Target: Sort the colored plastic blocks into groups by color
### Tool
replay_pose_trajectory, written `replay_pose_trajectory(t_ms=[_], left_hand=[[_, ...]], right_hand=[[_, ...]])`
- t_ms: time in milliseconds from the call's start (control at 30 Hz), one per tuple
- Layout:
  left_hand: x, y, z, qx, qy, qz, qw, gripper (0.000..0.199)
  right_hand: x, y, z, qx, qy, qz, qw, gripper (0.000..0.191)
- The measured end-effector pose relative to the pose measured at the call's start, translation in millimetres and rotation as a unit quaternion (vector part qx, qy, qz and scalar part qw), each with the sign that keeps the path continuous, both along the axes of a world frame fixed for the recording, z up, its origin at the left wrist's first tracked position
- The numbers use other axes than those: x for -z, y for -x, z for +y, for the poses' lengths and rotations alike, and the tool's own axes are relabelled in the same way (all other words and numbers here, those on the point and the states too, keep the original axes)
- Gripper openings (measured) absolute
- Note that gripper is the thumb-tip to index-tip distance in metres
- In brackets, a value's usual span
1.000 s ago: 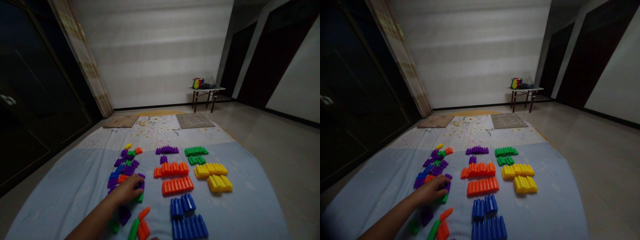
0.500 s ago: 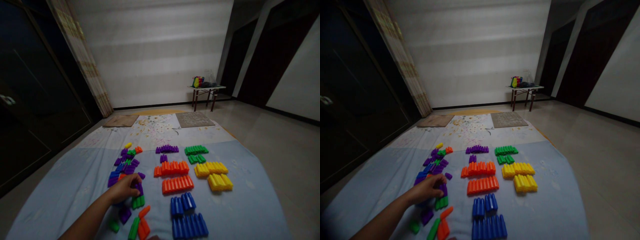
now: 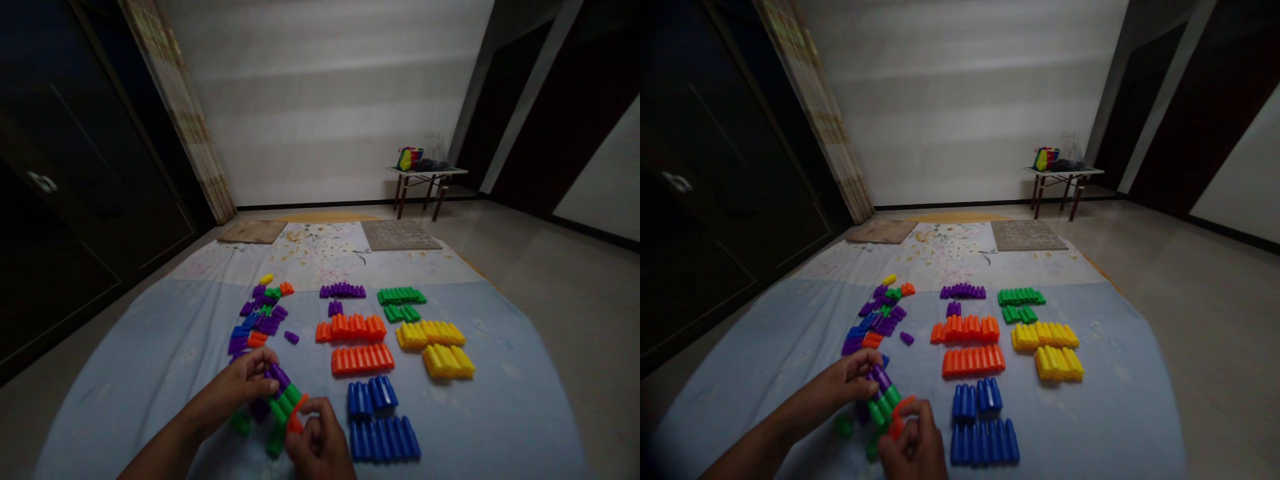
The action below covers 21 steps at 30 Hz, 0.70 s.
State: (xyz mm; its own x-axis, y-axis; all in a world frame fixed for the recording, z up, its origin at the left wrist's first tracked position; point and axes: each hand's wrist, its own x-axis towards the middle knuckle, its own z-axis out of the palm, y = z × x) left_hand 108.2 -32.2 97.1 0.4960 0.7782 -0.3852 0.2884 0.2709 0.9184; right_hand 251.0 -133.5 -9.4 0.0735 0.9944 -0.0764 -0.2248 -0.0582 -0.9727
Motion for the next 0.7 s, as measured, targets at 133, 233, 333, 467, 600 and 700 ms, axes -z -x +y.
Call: replay_pose_trajectory(t_ms=[133, 233, 333, 467, 600, 700], left_hand=[[1.9, -11, -10, 0.033, 0.023, -0.018, 0.999, 0.038], [2.7, -14, -10, 0.042, 0.020, -0.009, 0.999, 0.039], [0.7, -5, 4, -0.033, -0.011, -0.004, 0.999, 0.042], [1.6, 7, 41, -0.189, -0.066, 0.011, 0.980, 0.053], [12.7, -13, 80, -0.182, -0.113, 0.037, 0.976, 0.058], [26.3, -46, 105, -0.163, -0.126, 0.052, 0.977, 0.055]], right_hand=[[0.4, 1, 2, -0.017, 0.004, 0.052, 0.998, 0.051], [-4.4, -2, 1, -0.026, -0.007, 0.058, 0.998, 0.047], [-11.3, -3, 0, -0.018, -0.007, 0.081, 0.997, 0.045], [-16.0, -1, 2, -0.018, -0.020, 0.110, 0.994, 0.044], [-12.3, 2, 5, -0.021, -0.036, 0.086, 0.995, 0.041], [-5.5, 3, 6, -0.024, -0.037, 0.049, 0.998, 0.039]])
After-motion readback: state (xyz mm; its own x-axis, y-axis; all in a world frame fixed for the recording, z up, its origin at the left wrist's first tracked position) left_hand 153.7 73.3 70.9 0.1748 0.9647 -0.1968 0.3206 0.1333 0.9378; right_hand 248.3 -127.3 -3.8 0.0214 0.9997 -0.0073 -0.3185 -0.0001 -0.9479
